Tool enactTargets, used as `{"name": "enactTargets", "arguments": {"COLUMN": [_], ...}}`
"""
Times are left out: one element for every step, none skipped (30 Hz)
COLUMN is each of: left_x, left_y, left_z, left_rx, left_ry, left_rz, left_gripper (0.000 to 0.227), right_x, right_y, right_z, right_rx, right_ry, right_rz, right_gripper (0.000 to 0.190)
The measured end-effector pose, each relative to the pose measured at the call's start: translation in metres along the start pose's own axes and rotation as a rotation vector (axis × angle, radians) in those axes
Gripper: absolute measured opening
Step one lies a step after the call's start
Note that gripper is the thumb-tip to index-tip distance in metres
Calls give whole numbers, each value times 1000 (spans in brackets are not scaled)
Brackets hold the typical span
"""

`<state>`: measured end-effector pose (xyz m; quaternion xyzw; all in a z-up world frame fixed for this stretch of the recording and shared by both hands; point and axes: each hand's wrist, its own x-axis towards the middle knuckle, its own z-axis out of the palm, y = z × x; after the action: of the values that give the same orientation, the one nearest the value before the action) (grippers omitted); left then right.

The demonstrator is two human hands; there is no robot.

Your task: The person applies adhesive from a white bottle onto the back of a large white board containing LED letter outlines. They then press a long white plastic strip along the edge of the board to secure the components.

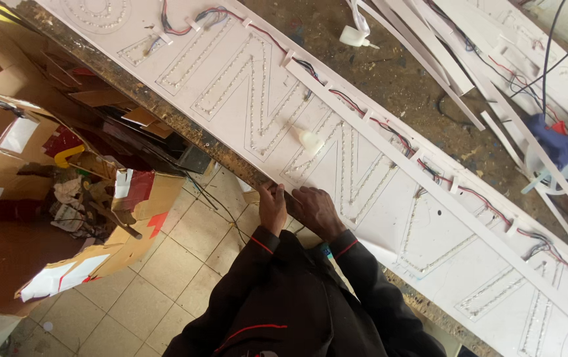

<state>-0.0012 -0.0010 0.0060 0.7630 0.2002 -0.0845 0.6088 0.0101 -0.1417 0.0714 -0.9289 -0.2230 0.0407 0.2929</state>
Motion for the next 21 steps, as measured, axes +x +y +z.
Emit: {"name": "enactTargets", "arguments": {"left_x": [4, 7, 11, 11, 11, 11, 13, 14, 18, 18, 17, 15, 14, 13, 11, 16, 20, 24, 19, 14, 8], "left_y": [-6, -13, -20, -19, -18, -16, -18, -20, -20, -22, -26, -29, -25, -22, -18, -24, -30, -37, -28, -19, -12], "left_z": [2, 4, 5, 6, 5, 3, 3, 2, 2, 0, -1, -2, -1, -1, 0, 0, 1, 2, 1, 0, -2], "left_rx": [-3, 49, 104, 103, 104, 106, 105, 130, 153, 152, 144, 137, 136, 153, 171, 170, 137, 105, 102, 80, 59], "left_ry": [1, 6, 10, 9, 11, 14, 19, 11, 2, 7, -8, -23, -20, -13, -9, -9, -29, -49, -45, -52, -59], "left_rz": [-3, -25, -47, -50, -55, -59, -58, -72, -82, -76, -79, -81, -79, -83, -87, -85, -84, -83, -82, -89, -99], "left_gripper": [53, 57, 61, 61, 55, 50, 50, 50, 51, 51, 50, 49, 49, 48, 47, 47, 50, 53, 53, 50, 47], "right_x": [1, 2, 3, 3, 4, 4, 4, 3, 3, 6, 6, 6, 6, 6, 5, 7, 7, 7, 6, 6, 4], "right_y": [-1, -1, -2, 6, 12, 17, 19, 19, 21, 16, 11, 6, 6, 6, 6, 5, 5, 4, 2, -1, -4], "right_z": [-3, -5, -7, -1, 6, 14, 14, 15, 14, 12, 10, 8, 8, 7, 6, 6, 5, 5, 2, -1, -3], "right_rx": [-2, -6, -10, -10, -31, -52, -51, -37, -25, -27, -71, -115, -116, -133, -150, -151, -134, -117, -119, -105, -89], "right_ry": [-4, -10, -14, -17, -46, -75, -75, -96, -114, -110, -81, -52, -50, -64, -77, -76, -68, -60, -60, -49, -39], "right_rz": [-1, 5, 12, 13, 19, 25, 19, 38, 56, 50, 37, 24, 20, 17, 15, 15, 17, 18, 13, 8, 5], "right_gripper": [21, 21, 21, 21, 20, 18, 18, 19, 20, 20, 19, 19, 19, 20, 21, 21, 24, 27, 27, 27, 28]}}
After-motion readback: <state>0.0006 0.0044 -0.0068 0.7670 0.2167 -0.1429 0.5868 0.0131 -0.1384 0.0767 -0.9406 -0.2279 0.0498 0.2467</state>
